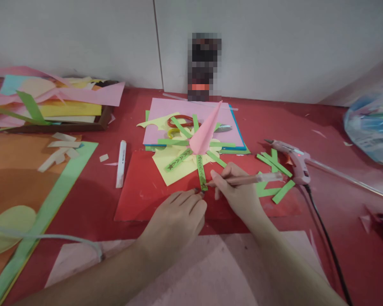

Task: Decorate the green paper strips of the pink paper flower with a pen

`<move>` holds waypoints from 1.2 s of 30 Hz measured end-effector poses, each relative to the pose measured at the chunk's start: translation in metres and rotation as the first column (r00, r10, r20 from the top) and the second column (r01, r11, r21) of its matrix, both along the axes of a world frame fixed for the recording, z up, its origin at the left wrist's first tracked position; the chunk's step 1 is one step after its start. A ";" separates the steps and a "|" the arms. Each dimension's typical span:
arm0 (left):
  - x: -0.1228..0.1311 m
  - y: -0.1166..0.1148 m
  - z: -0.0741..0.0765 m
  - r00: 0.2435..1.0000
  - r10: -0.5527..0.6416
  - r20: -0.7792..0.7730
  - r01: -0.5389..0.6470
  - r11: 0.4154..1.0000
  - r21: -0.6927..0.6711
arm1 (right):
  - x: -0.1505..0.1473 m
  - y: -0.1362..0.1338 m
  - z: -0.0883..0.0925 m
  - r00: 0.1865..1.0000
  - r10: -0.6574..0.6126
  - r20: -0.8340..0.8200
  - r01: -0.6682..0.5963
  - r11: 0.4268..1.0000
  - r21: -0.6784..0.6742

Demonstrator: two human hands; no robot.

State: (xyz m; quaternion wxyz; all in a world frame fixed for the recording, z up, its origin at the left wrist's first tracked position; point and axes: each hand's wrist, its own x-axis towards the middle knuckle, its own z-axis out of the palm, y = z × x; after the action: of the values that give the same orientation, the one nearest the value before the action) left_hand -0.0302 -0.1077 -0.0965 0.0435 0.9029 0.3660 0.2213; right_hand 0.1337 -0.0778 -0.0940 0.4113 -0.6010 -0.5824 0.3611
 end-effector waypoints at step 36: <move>0.000 0.000 -0.002 1.000 0.003 0.014 -0.003 1.000 -0.016 | 0.001 0.001 -0.001 0.998 0.009 0.064 -0.009 1.000 0.002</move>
State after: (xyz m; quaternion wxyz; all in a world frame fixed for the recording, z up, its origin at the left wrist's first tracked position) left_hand -0.0302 -0.1076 -0.0982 0.0528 0.9004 0.3688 0.2248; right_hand 0.1345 -0.0773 -0.0949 0.3914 -0.6093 -0.5984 0.3430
